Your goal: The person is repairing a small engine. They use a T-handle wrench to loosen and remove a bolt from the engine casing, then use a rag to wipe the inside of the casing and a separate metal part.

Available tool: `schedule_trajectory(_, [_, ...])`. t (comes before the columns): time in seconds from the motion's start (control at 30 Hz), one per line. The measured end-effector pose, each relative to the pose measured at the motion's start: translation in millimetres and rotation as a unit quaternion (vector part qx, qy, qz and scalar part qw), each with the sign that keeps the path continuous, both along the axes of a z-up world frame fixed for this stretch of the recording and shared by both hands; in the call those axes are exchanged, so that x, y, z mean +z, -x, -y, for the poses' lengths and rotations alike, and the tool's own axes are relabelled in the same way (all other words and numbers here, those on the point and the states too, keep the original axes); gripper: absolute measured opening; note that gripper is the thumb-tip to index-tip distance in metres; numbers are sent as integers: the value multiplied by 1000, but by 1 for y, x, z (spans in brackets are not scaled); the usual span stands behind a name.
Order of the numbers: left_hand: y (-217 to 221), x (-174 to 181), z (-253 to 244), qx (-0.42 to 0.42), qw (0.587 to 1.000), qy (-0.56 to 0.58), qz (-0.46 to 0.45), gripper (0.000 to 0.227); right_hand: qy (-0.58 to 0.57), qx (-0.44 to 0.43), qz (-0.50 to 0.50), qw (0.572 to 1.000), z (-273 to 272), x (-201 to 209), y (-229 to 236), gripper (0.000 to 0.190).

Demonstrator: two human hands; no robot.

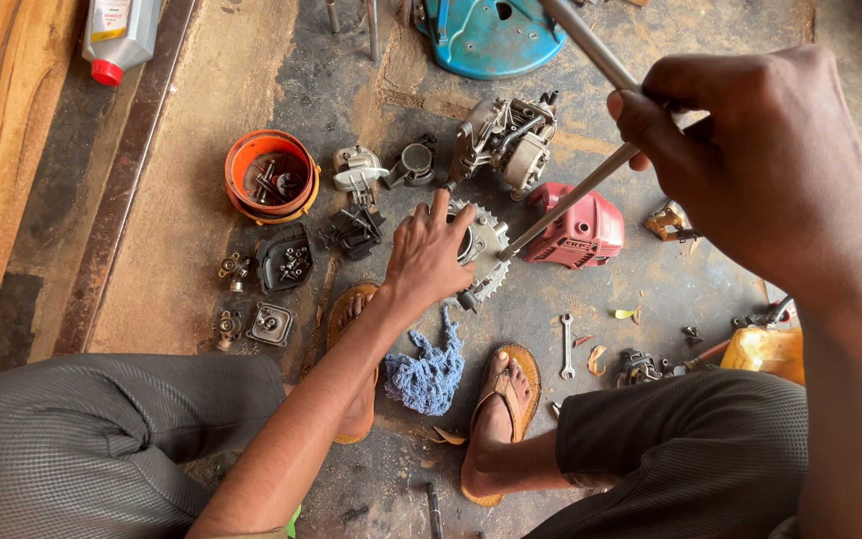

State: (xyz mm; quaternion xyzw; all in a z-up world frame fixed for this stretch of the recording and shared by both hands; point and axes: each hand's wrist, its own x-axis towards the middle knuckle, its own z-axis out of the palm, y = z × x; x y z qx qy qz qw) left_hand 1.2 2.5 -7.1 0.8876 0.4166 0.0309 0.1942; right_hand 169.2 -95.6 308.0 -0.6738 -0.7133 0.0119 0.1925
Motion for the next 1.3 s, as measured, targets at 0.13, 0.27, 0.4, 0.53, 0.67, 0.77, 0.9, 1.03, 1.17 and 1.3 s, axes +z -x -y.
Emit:
schedule_trajectory(0.13, [-1, 1, 1, -3, 1000, 2, -2, 91, -17, 29, 13, 999, 3, -1, -1, 23])
schedule_trajectory(0.27, [0, 2, 0, 0, 1000, 10, -1, 91, -13, 31, 6, 999, 5, -1, 2, 25])
schedule_trajectory(0.4, [-1, 0, 0, -2, 1000, -11, 7, 89, -12, 47, 27, 998, 11, -10, 0, 23])
schedule_trajectory(0.53, [1, 1, 0, -7, 1000, -5, 1, 91, 37, 18, -44, 998, 10, -22, -20, 27])
schedule_trajectory(0.67, [5, 9, -1, -19, 1000, 14, -5, 87, 163, 27, -340, 926, -9, -46, -43, 34])
schedule_trajectory(0.77, [10, 21, 2, -12, 1000, -1, 21, 82, 225, 223, -738, 596, -32, -77, -44, 37])
schedule_trajectory(0.9, [8, 41, 4, 7, 1000, -10, -16, 76, -2, -88, -599, 796, -52, -118, -18, 26])
schedule_trajectory(1.03, [5, 47, 8, 19, 997, -30, -67, 76, -121, -70, -730, 668, -50, -135, 20, 18])
schedule_trajectory(1.17, [5, 44, 11, 38, 997, -41, -57, 79, -343, -45, -500, 794, -42, -123, 63, 18])
schedule_trajectory(1.3, [1, 42, 8, 29, 996, -36, -72, 76, -344, 84, -387, 851, -44, -111, 52, 15])
